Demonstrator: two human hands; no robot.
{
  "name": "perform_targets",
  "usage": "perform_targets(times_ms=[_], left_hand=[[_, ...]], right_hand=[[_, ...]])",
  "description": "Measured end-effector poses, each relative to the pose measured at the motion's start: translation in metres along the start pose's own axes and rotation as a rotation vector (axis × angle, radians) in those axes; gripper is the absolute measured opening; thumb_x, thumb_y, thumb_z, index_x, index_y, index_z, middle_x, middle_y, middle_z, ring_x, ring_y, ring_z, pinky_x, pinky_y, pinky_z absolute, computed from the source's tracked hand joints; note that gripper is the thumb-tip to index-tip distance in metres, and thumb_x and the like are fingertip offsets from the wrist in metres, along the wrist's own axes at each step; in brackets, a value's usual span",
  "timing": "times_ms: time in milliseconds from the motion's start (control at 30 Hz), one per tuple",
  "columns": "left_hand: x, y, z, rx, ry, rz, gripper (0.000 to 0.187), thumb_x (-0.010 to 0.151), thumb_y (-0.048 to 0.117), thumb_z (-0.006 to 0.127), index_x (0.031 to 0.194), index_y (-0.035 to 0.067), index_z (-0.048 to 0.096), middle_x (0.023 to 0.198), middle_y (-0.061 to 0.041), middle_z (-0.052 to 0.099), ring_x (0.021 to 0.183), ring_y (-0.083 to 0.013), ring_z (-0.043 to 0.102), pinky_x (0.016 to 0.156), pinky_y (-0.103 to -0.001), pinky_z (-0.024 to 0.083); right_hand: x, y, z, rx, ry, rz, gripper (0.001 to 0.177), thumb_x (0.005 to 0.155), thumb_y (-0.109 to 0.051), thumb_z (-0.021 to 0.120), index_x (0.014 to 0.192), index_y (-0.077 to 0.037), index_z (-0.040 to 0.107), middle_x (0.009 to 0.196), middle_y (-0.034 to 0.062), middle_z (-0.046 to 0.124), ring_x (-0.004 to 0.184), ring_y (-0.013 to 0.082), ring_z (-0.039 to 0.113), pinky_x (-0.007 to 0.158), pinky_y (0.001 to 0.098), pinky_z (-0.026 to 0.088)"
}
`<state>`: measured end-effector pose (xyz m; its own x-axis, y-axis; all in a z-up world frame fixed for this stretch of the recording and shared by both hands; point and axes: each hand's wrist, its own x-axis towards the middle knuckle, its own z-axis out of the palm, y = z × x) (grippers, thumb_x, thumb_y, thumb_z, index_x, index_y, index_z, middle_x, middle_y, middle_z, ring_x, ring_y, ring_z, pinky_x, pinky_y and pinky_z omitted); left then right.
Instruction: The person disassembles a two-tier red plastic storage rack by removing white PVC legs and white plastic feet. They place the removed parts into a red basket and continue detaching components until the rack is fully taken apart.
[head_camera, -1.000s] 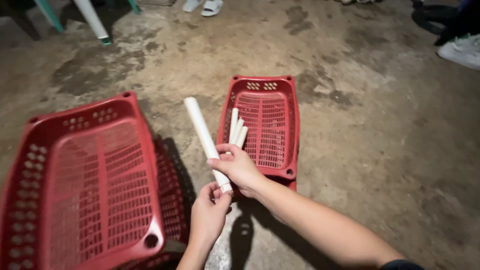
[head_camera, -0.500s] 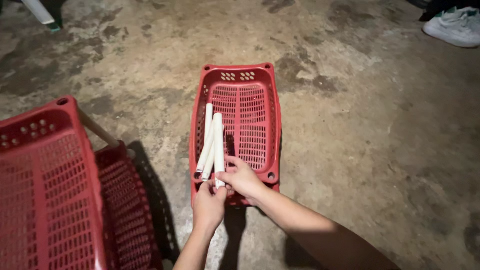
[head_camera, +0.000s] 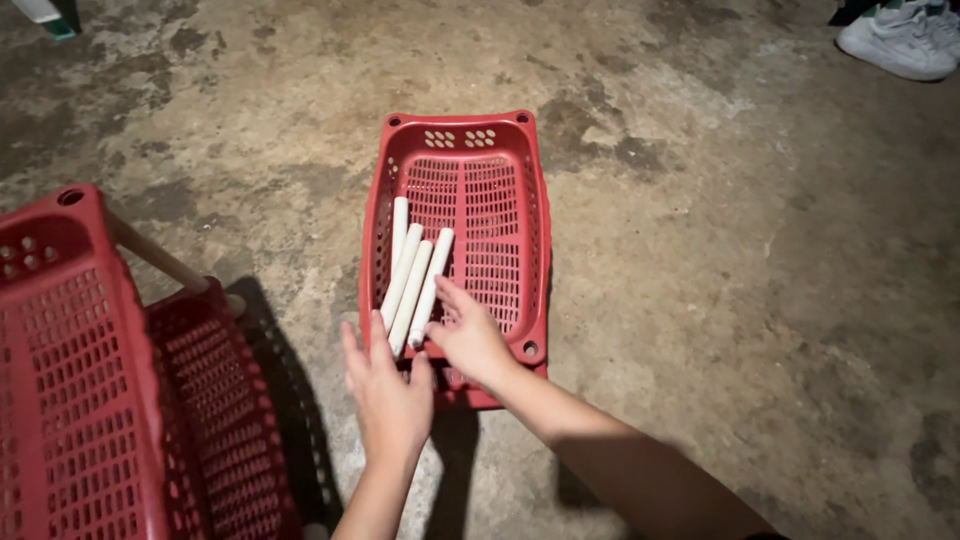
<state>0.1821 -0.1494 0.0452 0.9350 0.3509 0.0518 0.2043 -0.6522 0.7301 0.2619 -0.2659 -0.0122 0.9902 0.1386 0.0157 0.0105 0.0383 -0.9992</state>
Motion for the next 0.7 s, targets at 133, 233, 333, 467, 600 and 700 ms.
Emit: perform_targets(times_ms=[133, 233, 333, 467, 600, 700], left_hand=[[-0.013, 0.007, -0.040, 0.032, 0.071, 0.128, 0.078, 0.081, 0.020, 0.073, 0.152, 0.008, 0.042, 0.161, -0.032, 0.020, 0.142, -0.0521, 0.029, 0.112, -0.052, 0.032], [-0.027, 0.009, -0.074, 0.086, 0.133, 0.211, 0.071, 0.082, 0.018, 0.072, 0.148, 0.009, 0.048, 0.161, -0.032, 0.022, 0.142, -0.0524, 0.031, 0.111, -0.053, 0.034], [-0.045, 0.003, -0.109, 0.127, 0.234, 0.295, 0.061, 0.083, 0.017, 0.071, 0.143, 0.009, 0.057, 0.161, -0.031, 0.027, 0.143, -0.0510, 0.035, 0.112, -0.053, 0.037], [-0.074, -0.022, -0.154, 0.150, 0.375, 0.338, 0.051, 0.085, 0.015, 0.069, 0.135, 0.011, 0.064, 0.161, -0.028, 0.035, 0.145, -0.0460, 0.039, 0.115, -0.053, 0.038], [-0.106, -0.060, -0.185, 0.224, 0.545, 0.308, 0.043, 0.085, 0.014, 0.070, 0.128, 0.014, 0.068, 0.158, -0.025, 0.043, 0.144, -0.0436, 0.044, 0.117, -0.054, 0.040], [-0.127, -0.094, -0.188, 0.263, 0.664, 0.194, 0.036, 0.088, 0.012, 0.071, 0.123, 0.014, 0.070, 0.156, -0.022, 0.045, 0.143, -0.0407, 0.044, 0.117, -0.051, 0.040]], right_hand=[[-0.025, -0.049, 0.028, 0.019, -0.099, 0.193, 0.072, 0.086, 0.005, 0.058, 0.154, -0.006, 0.041, 0.135, 0.0280, 0.067, 0.115, 0.0278, 0.069, 0.092, 0.0384, 0.057], [-0.049, -0.088, 0.051, -0.260, -0.156, 0.381, 0.066, 0.093, -0.001, 0.057, 0.157, -0.017, 0.049, 0.126, 0.0289, 0.072, 0.093, 0.0404, 0.068, 0.079, 0.0460, 0.058], [-0.064, -0.116, 0.074, -0.392, -0.218, -0.237, 0.061, 0.087, -0.002, 0.062, 0.146, -0.011, 0.054, 0.147, 0.0191, 0.060, 0.119, 0.0255, 0.068, 0.100, 0.0372, 0.058], [-0.088, -0.135, 0.108, -0.564, -0.391, -0.481, 0.061, 0.087, -0.007, 0.067, 0.147, -0.010, 0.055, 0.150, 0.0201, 0.055, 0.139, 0.0379, 0.053, 0.113, 0.0454, 0.047], [-0.116, -0.149, 0.139, -0.658, -0.609, -0.581, 0.062, 0.084, -0.010, 0.069, 0.144, -0.012, 0.056, 0.155, 0.0193, 0.050, 0.146, 0.0416, 0.045, 0.116, 0.0474, 0.042], [-0.131, -0.152, 0.159, -0.794, -0.764, -0.640, 0.069, 0.077, -0.013, 0.073, 0.143, -0.012, 0.056, 0.156, 0.0202, 0.045, 0.146, 0.0423, 0.040, 0.116, 0.0534, 0.036]])
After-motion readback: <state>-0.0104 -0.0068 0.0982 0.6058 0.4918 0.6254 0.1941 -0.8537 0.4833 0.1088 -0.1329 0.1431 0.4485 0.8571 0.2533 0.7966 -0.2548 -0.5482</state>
